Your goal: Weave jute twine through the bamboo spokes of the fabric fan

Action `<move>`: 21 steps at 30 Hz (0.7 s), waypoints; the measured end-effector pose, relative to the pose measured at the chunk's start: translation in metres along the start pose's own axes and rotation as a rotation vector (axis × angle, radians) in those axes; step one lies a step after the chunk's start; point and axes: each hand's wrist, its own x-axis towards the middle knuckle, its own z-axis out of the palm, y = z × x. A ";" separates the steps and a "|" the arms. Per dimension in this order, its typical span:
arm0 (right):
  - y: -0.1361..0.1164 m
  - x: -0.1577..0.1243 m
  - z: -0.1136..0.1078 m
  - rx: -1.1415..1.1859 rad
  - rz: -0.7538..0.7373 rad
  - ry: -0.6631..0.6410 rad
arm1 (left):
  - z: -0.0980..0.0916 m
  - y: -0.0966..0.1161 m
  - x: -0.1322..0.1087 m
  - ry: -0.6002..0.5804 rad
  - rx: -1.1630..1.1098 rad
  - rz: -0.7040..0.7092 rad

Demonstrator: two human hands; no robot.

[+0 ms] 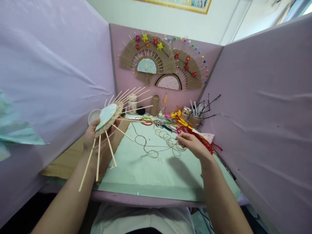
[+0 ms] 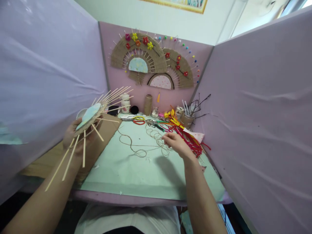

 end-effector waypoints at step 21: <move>0.020 0.053 0.029 -0.136 0.074 -0.292 | -0.009 0.014 -0.009 0.041 0.030 0.016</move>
